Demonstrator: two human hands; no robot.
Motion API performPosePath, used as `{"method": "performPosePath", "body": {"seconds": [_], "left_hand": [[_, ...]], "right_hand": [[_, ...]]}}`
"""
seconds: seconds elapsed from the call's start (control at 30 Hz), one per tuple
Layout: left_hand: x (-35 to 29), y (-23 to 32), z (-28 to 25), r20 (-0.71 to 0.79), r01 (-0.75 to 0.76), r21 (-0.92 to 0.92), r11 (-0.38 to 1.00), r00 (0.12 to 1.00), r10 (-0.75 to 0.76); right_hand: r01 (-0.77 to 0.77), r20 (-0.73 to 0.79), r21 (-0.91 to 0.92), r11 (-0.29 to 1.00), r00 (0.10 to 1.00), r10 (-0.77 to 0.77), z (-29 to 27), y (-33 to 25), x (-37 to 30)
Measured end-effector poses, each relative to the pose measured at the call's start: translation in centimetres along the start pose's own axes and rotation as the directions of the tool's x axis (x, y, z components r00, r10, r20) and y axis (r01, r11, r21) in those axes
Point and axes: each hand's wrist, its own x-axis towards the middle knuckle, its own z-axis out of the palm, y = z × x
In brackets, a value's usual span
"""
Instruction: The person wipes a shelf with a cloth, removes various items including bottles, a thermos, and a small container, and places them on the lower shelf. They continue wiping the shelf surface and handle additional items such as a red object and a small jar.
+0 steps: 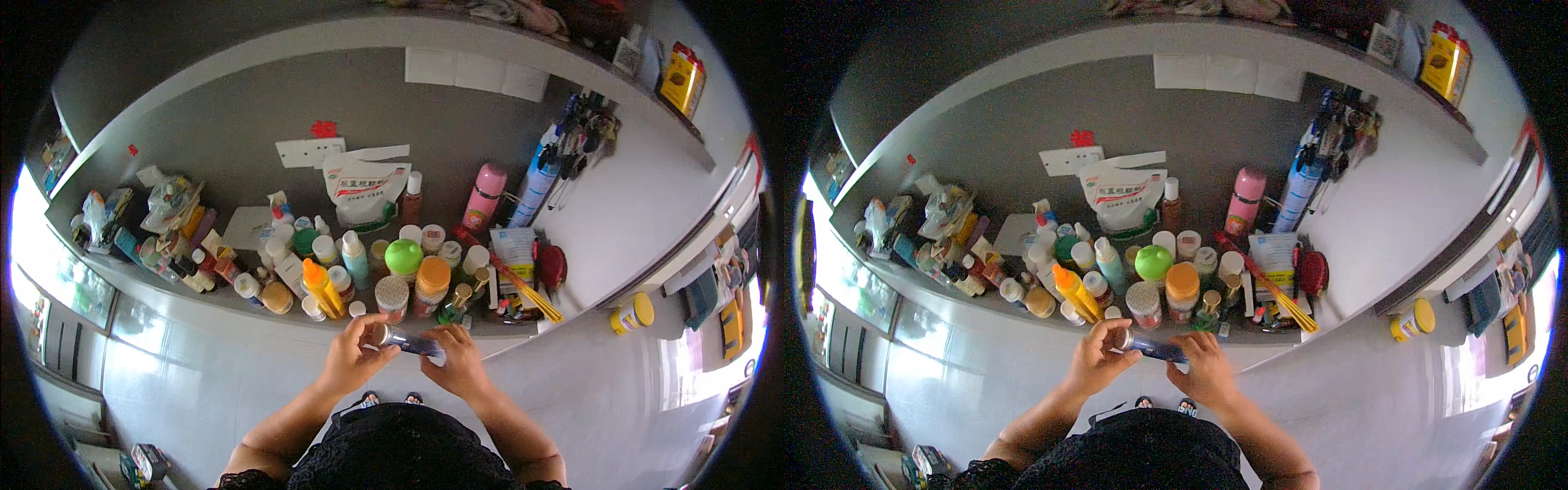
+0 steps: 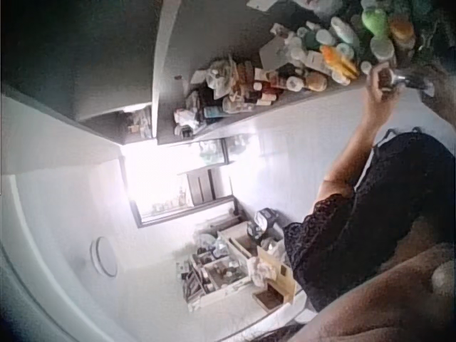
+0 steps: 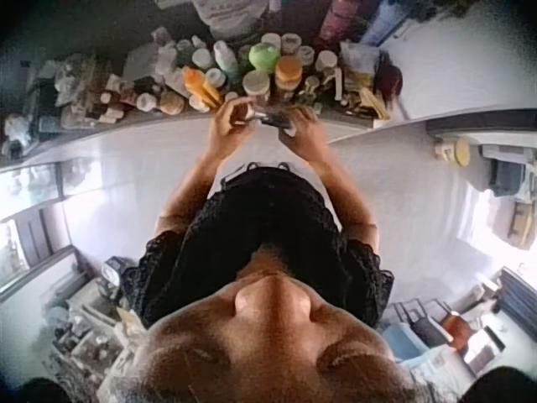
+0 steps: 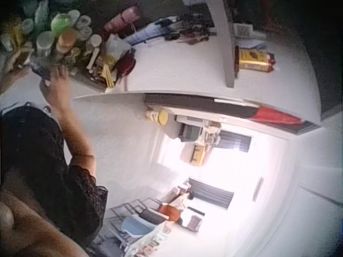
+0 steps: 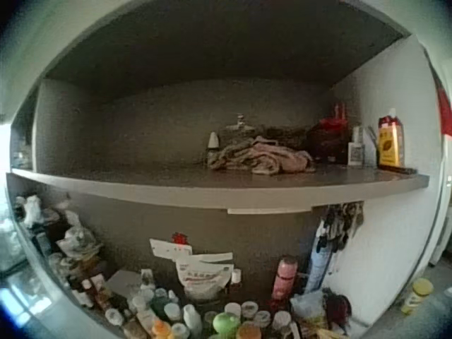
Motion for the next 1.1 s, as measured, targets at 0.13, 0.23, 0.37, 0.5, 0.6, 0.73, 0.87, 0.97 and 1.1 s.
{"method": "performPosePath", "body": {"seconds": [0.13, 0.23, 0.37, 0.5, 0.6, 0.73, 0.87, 0.97, 1.1], "left_hand": [[-0.9, -1.6, 0.5, -0.131, -0.029, 0.268, 0.963, 0.989, 0.067], [-0.5, -3.5, 0.1, -0.216, -0.088, 0.419, 0.904, 0.957, 0.193], [0.7, -3.2, -1.6, -0.33, -0.092, 0.509, 0.856, 0.897, 0.293], [2.3, -1.4, -2.4, -0.359, -0.096, 0.542, 0.835, 0.872, 0.334], [3.8, -0.3, -2.2, -0.332, -0.114, 0.621, 0.776, 0.859, 0.391], [6.0, -2.8, -2.1, -0.265, -0.09, 0.712, 0.697, 0.884, 0.385], [7.0, -4.7, -1.6, -0.218, -0.058, 0.774, 0.63, 0.91, 0.352], [7.2, -3.6, -1.2, -0.219, -0.02, 0.77, 0.638, 0.93, 0.294], [5.9, -1.2, -1.3, -0.137, -0.048, 0.836, 0.546, 0.946, 0.293]], "right_hand": [[-0.109, 0.027, 0.134, 0.985, 0.994, 0.106, 5.7, 1.1, 0.4], [-0.112, -0.052, 0.101, 0.989, 0.992, 0.117, 9.7, 1.6, 0.9], [-0.179, -0.018, 0.188, 0.966, 0.982, 0.186, 10.0, 0.8, 0.8], [-0.198, 0.018, 0.217, 0.956, 0.98, 0.199, 9.5, 1.4, -0.7], [-0.231, 0.063, 0.202, 0.952, 0.973, 0.223, 9.0, 1.5, -1.2], [-0.261, 0.12, 0.17, 0.95, 0.963, 0.243, 8.9, 1.5, -1.4], [-0.284, 0.178, 0.153, 0.946, 0.95, 0.257, 9.3, 1.1, -1.3], [-0.296, 0.222, 0.151, 0.943, 0.94, 0.26, 10.2, 1.5, -1.3], [-0.286, 0.267, 0.148, 0.947, 0.933, 0.24, 10.7, 1.7, -1.4]]}}
